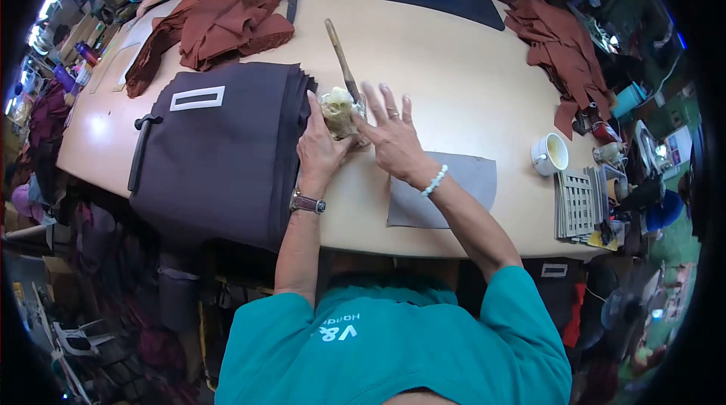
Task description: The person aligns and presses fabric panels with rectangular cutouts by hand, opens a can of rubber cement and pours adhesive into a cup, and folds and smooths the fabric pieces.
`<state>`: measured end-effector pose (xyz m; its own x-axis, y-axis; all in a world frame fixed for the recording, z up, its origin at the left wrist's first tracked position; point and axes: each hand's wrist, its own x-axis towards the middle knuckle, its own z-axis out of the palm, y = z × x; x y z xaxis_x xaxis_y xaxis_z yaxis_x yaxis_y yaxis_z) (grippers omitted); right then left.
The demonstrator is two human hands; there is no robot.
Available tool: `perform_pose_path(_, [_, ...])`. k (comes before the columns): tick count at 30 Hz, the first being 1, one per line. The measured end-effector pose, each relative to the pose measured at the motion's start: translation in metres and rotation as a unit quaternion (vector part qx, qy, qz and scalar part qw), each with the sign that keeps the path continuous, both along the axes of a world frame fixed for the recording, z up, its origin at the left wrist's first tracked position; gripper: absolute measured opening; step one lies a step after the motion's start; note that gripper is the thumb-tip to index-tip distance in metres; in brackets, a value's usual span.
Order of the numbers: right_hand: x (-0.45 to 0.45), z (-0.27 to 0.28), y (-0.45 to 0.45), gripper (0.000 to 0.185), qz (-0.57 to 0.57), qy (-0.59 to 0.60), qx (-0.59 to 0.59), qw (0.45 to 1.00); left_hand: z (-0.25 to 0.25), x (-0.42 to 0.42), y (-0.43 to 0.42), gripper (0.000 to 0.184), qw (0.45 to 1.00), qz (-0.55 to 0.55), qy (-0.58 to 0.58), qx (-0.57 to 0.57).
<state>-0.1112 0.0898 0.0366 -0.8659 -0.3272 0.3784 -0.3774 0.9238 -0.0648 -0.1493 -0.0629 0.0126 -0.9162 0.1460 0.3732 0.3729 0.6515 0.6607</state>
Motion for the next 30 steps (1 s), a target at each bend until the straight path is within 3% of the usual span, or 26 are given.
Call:
perform_pose_path(1, [0.004, 0.005, 0.005, 0.048, 0.005, -0.04, -0.026, 0.999, 0.004, -0.001, -0.001, 0.118, 0.999, -0.006, -0.051, 0.011])
perform_pose_path(4, [0.004, -0.004, -0.004, 0.05, 0.008, -0.027, -0.084, 0.996, -0.003, -0.01, -0.013, 0.121, 0.997, -0.074, -0.02, 0.032])
perform_pose_path(8, [-0.01, -0.007, -0.028, 0.073, -0.009, 0.076, 0.007, 0.997, -0.004, -0.012, -0.017, 0.124, 0.992, -0.089, -0.065, 0.062])
perform_pose_path(9, [-0.018, -0.015, -0.028, 0.081, -0.056, 0.096, 0.102, 0.989, -0.007, -0.013, -0.017, 0.122, 0.994, -0.078, -0.038, 0.063])
perform_pose_path(12, [-0.025, -0.029, -0.031, 0.08, -0.093, 0.017, 0.119, 0.988, 0.002, -0.015, -0.016, 0.115, 0.995, -0.057, -0.084, 0.021])
perform_pose_path(13, [-0.024, -0.031, -0.03, 0.083, -0.101, 0.021, 0.144, 0.984, -0.005, -0.017, -0.017, 0.112, 0.997, -0.063, -0.023, 0.029])
perform_pose_path(25, [-0.004, -0.021, -0.014, 0.072, -0.019, -0.019, 0.089, 0.996, -0.009, -0.017, -0.02, 0.108, 0.997, -0.063, -0.043, 0.005])
perform_pose_path(30, [0.0, -0.013, -0.01, 0.071, -0.008, -0.039, 0.136, 0.99, -0.01, -0.015, -0.02, 0.109, 0.996, -0.078, 0.005, 0.04])
